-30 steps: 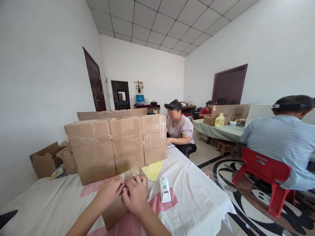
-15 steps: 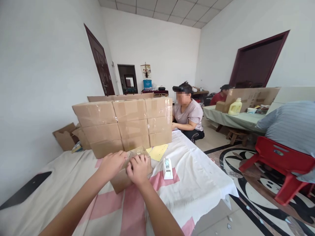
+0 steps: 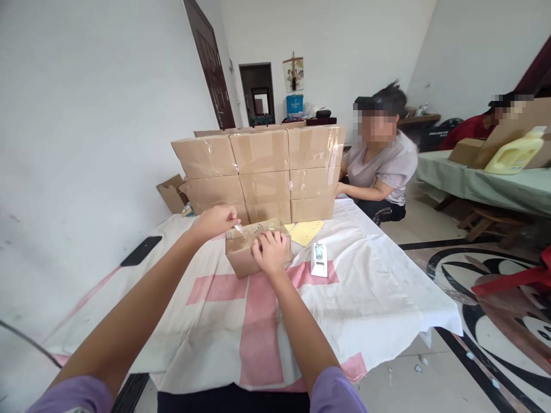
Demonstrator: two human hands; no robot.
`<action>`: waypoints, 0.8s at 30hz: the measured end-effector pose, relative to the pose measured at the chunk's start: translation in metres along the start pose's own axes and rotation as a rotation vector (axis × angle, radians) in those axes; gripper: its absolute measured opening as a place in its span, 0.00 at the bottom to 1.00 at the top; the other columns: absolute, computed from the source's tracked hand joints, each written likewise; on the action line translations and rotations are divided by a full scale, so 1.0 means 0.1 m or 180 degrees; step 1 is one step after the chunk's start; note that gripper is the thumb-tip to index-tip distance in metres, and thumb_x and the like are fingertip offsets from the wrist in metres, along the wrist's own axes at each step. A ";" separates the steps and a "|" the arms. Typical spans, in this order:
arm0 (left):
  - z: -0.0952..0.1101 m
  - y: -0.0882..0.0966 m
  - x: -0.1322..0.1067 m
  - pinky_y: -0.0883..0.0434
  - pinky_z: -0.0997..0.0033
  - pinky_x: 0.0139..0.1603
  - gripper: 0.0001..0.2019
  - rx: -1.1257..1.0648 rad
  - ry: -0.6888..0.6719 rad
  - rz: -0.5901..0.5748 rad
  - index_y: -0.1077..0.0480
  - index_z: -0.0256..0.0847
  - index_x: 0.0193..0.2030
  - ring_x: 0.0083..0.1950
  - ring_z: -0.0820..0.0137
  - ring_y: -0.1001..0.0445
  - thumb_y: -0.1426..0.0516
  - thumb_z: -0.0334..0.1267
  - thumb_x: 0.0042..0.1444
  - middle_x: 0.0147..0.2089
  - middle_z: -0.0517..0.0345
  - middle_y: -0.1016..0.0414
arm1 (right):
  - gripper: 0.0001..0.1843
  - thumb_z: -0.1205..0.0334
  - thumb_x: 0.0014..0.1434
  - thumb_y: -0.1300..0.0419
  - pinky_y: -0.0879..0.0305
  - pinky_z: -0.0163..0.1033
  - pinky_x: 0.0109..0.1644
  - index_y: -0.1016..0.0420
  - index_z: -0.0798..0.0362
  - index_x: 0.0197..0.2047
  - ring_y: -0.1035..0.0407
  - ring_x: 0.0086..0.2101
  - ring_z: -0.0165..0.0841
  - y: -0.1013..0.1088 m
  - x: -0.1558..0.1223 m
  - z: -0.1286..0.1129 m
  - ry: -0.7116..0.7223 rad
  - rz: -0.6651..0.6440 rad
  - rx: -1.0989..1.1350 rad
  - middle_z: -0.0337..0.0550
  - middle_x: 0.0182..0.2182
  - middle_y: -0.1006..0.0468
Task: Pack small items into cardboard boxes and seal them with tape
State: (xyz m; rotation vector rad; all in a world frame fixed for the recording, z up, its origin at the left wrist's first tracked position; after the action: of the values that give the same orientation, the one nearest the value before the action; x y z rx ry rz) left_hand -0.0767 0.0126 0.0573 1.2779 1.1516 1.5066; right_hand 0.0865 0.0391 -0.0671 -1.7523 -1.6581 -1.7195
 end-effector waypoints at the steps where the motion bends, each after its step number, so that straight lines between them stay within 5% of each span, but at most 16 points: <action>1: -0.02 0.01 0.01 0.40 0.71 0.35 0.07 -0.0024 0.0019 0.0028 0.30 0.43 0.36 0.42 0.65 0.24 0.42 0.43 0.60 0.40 0.58 0.20 | 0.10 0.60 0.67 0.43 0.48 0.50 0.56 0.20 0.50 0.46 0.35 0.47 0.41 0.00 0.00 0.00 0.0006 0.0010 0.0010 0.45 0.44 0.20; 10: 0.04 0.06 0.04 0.38 0.75 0.33 0.05 -0.0117 -0.0075 0.0242 0.34 0.43 0.45 0.32 0.72 0.24 0.49 0.33 0.64 0.36 0.59 0.21 | 0.10 0.61 0.67 0.43 0.48 0.49 0.55 0.20 0.50 0.45 0.35 0.46 0.40 -0.02 0.00 0.02 0.0049 0.0175 0.0199 0.44 0.43 0.20; 17: 0.18 0.00 0.04 0.38 0.69 0.37 0.06 0.0462 -0.0189 0.0550 0.31 0.41 0.42 0.40 0.62 0.23 0.49 0.35 0.66 0.38 0.51 0.21 | 0.10 0.60 0.67 0.43 0.49 0.50 0.55 0.20 0.50 0.43 0.35 0.46 0.41 0.00 0.00 0.03 0.0053 0.0212 0.0293 0.44 0.42 0.19; 24: 0.14 -0.08 -0.03 0.38 0.70 0.37 0.13 0.0828 -0.0593 0.0582 0.29 0.40 0.44 0.41 0.65 0.25 0.54 0.38 0.70 0.42 0.51 0.22 | 0.11 0.59 0.67 0.44 0.49 0.50 0.56 0.20 0.50 0.44 0.34 0.46 0.41 0.00 -0.02 0.05 0.0066 0.0253 0.0414 0.44 0.43 0.18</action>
State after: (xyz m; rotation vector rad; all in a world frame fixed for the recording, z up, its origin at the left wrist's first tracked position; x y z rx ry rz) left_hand -0.0624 0.0129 0.0494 1.7023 1.1600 1.3624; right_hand 0.0900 0.0416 -0.0698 -1.7112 -1.6293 -1.5539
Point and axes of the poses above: each hand's wrist, its own x-axis towards the middle knuckle, its own y-axis out of the back of the hand, z = x × y, the point moved 5 cm from there along x, towards the middle knuckle
